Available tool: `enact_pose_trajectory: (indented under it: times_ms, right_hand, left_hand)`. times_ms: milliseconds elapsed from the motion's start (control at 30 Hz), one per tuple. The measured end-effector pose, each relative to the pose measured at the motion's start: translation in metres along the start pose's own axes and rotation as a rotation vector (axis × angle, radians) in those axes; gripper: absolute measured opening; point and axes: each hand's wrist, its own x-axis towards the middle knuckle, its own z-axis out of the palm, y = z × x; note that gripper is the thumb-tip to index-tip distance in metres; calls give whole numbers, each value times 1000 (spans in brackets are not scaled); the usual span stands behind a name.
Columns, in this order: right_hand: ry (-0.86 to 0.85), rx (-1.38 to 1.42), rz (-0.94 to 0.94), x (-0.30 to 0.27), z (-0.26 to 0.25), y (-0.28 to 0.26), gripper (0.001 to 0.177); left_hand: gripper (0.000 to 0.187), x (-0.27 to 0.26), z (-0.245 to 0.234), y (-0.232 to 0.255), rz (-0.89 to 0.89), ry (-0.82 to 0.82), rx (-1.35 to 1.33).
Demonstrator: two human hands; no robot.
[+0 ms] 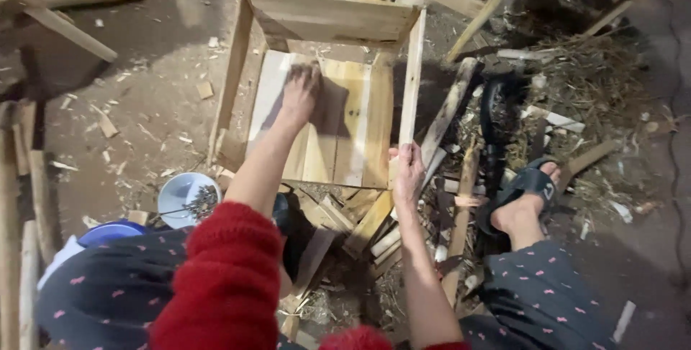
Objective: The person sits on the floor and sands the seat of a wooden stool using a sanding block. They rub the block back and forth across the wooden planks, occasionally pausing to wipe the surface with their hand to remove dust.
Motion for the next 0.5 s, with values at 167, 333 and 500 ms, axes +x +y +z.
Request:
enact_pose_trajectory:
  times_ms: [167,333,500]
  right_hand:
    - [-19,83,-16,-6,-3,-20,44]
    - [-13,-17,18,-6,-5,-22,43]
    - [-43,-36,6,0,-3,-11,40]
  left_hand:
    - [20,31,25,-8,22,318,-146]
    - [27,21,34,-7,31,266,-70]
    - [48,-22,-38,16,-31,-14,-18]
